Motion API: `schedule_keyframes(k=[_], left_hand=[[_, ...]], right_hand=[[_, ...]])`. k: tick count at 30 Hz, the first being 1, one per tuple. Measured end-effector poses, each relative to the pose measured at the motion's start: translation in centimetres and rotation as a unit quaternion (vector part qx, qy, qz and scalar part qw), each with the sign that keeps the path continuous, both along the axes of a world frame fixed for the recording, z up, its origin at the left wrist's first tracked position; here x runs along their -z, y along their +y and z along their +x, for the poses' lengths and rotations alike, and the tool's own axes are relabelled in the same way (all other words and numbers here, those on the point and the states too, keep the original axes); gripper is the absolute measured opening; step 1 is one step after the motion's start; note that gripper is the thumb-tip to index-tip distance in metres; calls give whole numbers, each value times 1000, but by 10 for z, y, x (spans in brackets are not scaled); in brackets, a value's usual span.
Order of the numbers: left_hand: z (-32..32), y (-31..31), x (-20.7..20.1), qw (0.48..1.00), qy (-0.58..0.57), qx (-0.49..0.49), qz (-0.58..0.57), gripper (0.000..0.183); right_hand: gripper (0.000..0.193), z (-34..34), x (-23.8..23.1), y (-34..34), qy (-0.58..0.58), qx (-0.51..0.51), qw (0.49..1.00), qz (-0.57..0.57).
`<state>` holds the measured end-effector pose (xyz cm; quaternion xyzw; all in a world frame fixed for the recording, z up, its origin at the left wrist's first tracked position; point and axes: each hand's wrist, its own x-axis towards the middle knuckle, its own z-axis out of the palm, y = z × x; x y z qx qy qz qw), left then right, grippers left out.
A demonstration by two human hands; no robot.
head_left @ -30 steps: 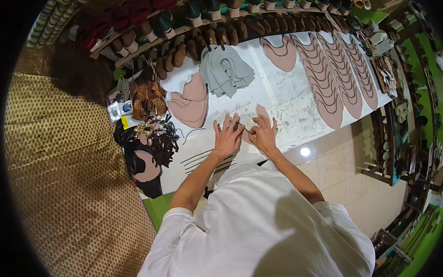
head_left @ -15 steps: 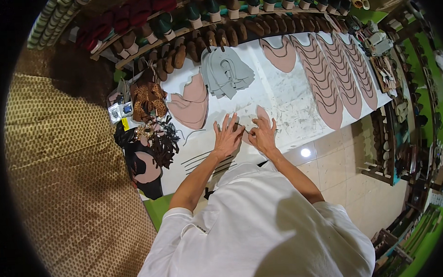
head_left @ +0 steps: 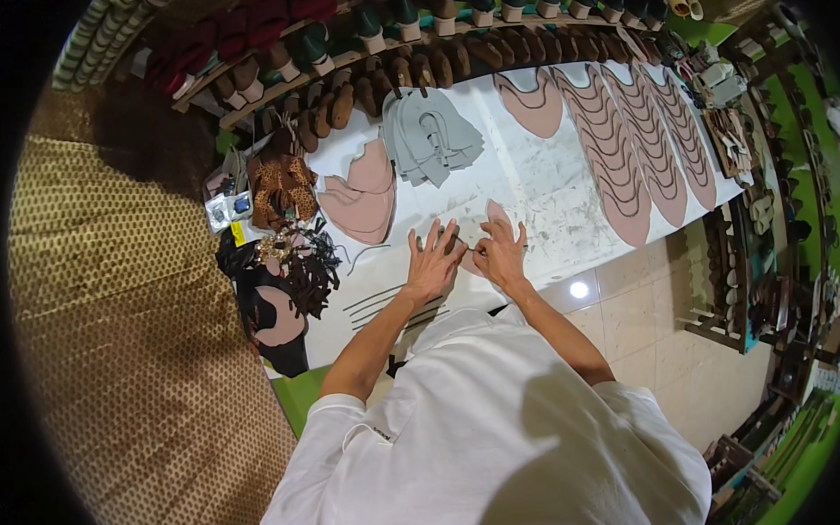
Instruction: Smoothing and organizing shoe upper components on a workbench.
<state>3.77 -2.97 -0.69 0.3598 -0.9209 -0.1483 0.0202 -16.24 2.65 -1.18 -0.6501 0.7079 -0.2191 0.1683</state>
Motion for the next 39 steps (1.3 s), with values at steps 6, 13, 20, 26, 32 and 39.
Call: schedule_keyframes(k=[6,13,20,26,32,39], left_hand=[[-1,7,7,999,25,-31,2,41],[-9,16,2,999,-32,-33,-1,42],[-11,31,6,996,-2,-89,2,41],[-15,36,12,990,65,-124,14,42],[-18,46,11,988,70,-135,-9,45],[-28,55,8,985,40,-167,-16,47]], right_hand=[[9,-1,3,-3,3,-4,1000,3],[11,-4,2,0,1,-6,1000,9],[30,-24,-10,20,2,-19,999,28],[23,-47,3,26,-2,-42,999,-5],[21,-57,-2,11,-18,-90,995,26],[21,-73,-8,-6,-38,-138,989,28]])
